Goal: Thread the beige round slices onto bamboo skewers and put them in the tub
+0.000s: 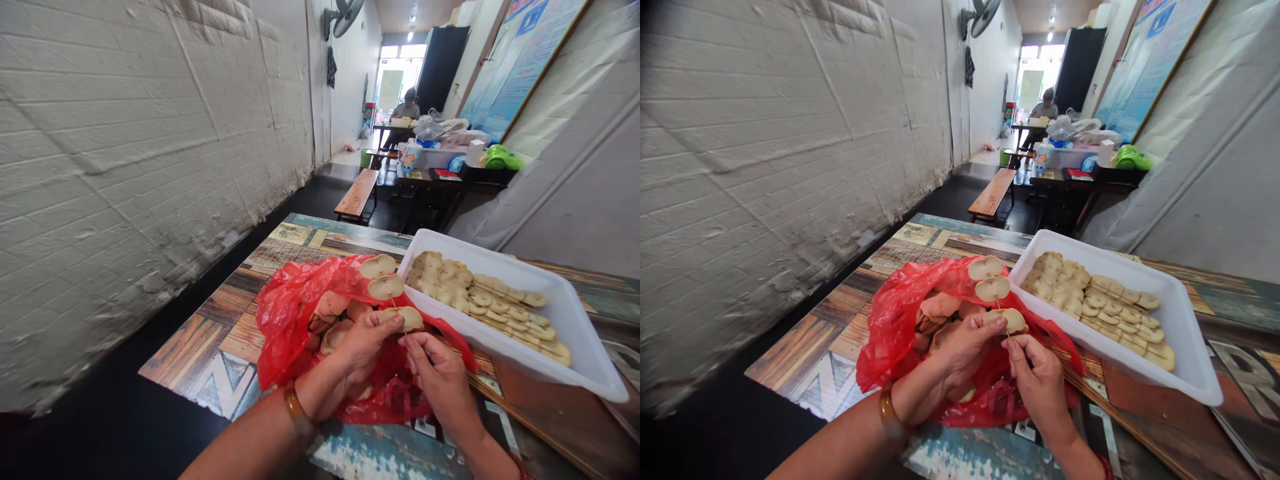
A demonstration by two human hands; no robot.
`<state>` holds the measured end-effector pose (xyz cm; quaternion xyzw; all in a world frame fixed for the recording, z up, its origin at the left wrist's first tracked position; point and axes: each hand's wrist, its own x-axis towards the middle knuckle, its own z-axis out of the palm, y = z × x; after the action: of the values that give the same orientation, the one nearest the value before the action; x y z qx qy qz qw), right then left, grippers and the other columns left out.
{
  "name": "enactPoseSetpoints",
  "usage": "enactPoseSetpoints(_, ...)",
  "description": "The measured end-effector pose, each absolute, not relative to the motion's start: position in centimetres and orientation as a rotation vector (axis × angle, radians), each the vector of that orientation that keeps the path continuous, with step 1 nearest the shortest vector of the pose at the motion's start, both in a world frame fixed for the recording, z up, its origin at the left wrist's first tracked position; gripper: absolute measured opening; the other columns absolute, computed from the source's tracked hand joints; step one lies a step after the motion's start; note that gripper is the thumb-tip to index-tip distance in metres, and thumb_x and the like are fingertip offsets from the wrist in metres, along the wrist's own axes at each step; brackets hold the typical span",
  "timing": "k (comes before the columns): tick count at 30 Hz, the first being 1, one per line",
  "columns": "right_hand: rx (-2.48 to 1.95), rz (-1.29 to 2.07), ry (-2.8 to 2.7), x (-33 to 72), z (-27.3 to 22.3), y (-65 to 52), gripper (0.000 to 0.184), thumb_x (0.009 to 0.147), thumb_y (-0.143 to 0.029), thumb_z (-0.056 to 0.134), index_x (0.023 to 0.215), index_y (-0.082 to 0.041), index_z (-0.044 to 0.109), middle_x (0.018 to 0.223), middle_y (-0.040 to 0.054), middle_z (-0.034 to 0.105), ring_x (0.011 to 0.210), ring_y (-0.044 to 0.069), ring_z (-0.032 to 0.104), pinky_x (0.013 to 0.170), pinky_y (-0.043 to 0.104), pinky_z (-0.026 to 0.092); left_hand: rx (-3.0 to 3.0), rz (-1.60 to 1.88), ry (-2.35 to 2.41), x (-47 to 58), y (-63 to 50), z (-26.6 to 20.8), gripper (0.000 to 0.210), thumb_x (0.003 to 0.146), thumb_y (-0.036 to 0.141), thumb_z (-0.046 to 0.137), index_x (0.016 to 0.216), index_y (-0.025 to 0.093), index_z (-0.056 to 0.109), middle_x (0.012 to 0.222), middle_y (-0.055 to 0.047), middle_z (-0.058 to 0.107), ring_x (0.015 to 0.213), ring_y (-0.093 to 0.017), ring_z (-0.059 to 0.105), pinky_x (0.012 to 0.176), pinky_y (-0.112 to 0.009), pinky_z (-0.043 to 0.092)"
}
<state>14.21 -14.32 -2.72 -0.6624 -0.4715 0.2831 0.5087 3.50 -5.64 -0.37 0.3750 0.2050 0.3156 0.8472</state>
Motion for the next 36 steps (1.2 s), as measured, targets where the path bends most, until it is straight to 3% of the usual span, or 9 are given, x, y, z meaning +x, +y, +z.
enactPoseSetpoints(8,-1.602,0.744,-1.212,13.7,-2.8,-14.5,0.034,0.088,-0.048,0.047,0.076,-0.019,0.061,0.050,-0.0059,0.044,0.046,0.012,0.043,0.048,0.023,0.034,0.652,0.797,0.459,2.4,-3.4,1.1,0.032,0.065,0.036,0.075,0.085,0.013,0.065,0.080,-0.007,0.066,0.074,-0.018,0.061,0.075,-0.030,0.047)
enactPoseSetpoints(14,-1.613,0.698,-1.245,13.4,-2.8,-14.5,0.039,0.086,-0.050,0.047,0.063,-0.021,0.055,0.048,-0.0045,0.045,0.045,0.013,0.044,0.050,0.025,0.037,0.573,0.756,0.504,2.2,-3.0,1.0,0.034,0.063,0.035,0.076,0.083,0.010,0.065,0.073,-0.008,0.067,0.071,-0.020,0.064,0.073,-0.032,0.048)
enactPoseSetpoints(25,-1.617,0.699,-1.224,13.6,-3.0,-14.5,0.035,0.086,-0.048,0.049,0.070,-0.019,0.061,0.048,-0.0047,0.045,0.045,0.012,0.043,0.047,0.023,0.036,0.701,0.717,0.456,2.2,-3.4,0.6,0.036,0.067,0.042,0.073,0.080,0.009,0.067,0.072,-0.009,0.067,0.064,-0.016,0.061,0.069,-0.028,0.046)
enactPoseSetpoints(31,-1.618,0.740,-1.152,13.7,-2.9,-14.5,0.036,0.084,-0.050,0.050,0.076,-0.018,0.064,0.048,-0.0047,0.045,0.042,0.011,0.041,0.040,0.022,0.032,0.700,0.709,0.451,2.5,-3.6,0.2,0.031,0.062,0.038,0.077,0.068,0.011,0.063,0.062,-0.003,0.059,0.056,-0.010,0.052,0.059,-0.022,0.040)
enactPoseSetpoints(36,-1.609,0.726,-1.174,13.8,-2.7,-14.7,0.035,0.086,-0.049,0.050,0.076,-0.018,0.063,0.048,-0.0051,0.045,0.043,0.011,0.043,0.042,0.022,0.034,0.743,0.703,0.402,2.2,-3.3,0.5,0.025,0.065,0.033,0.076,0.071,0.012,0.063,0.067,-0.002,0.059,0.059,-0.010,0.051,0.060,-0.022,0.040)
